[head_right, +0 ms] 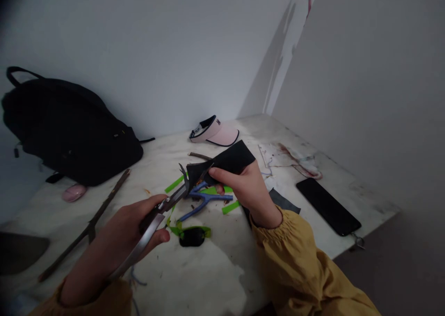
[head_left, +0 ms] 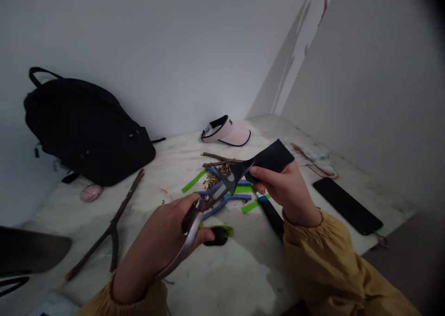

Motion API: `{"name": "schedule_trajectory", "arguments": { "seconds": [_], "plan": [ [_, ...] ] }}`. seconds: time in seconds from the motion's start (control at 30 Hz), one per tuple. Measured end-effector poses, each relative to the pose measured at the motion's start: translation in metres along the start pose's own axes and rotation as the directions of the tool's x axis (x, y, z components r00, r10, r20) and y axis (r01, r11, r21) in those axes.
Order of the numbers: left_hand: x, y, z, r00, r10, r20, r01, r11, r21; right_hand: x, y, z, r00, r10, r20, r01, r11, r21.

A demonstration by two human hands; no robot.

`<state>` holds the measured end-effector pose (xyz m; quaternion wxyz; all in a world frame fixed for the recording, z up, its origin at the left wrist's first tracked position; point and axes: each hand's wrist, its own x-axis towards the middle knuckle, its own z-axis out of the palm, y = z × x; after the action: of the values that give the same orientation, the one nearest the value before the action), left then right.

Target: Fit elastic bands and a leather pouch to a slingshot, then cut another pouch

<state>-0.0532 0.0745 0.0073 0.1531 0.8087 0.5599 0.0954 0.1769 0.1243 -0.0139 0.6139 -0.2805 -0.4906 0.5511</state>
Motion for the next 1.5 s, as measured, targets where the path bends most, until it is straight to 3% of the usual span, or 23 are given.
{"name": "schedule_trajectory", "arguments": {
  "seconds": [0.23,0.57,1.3,1.5],
  "plan": [
    [0.0002,0.0019,0.0004,1.000,-0.009,-0.004,0.009,1.000,-0.011,-0.0024,0.0008,0.0016,0.995,0.022,0.094,-0.019,0.999,-0.026],
    [0.0035,0.0028,0.0053,0.997,0.057,-0.050,-0.060,0.996,-0.065,-0.0037,0.0047,0.0087,0.999,0.011,0.049,-0.011,1.000,0.003],
    [-0.0017,0.0019,-0.0021,1.000,0.015,0.025,-0.014,0.999,-0.043,-0.0031,0.0021,0.0022,0.996,0.061,0.063,-0.055,0.994,-0.090],
    [0.0010,0.0031,0.0002,0.998,0.059,0.020,-0.057,0.995,-0.083,-0.0022,-0.0003,-0.0010,0.991,0.094,0.090,-0.086,0.993,-0.085]
  ]
}}
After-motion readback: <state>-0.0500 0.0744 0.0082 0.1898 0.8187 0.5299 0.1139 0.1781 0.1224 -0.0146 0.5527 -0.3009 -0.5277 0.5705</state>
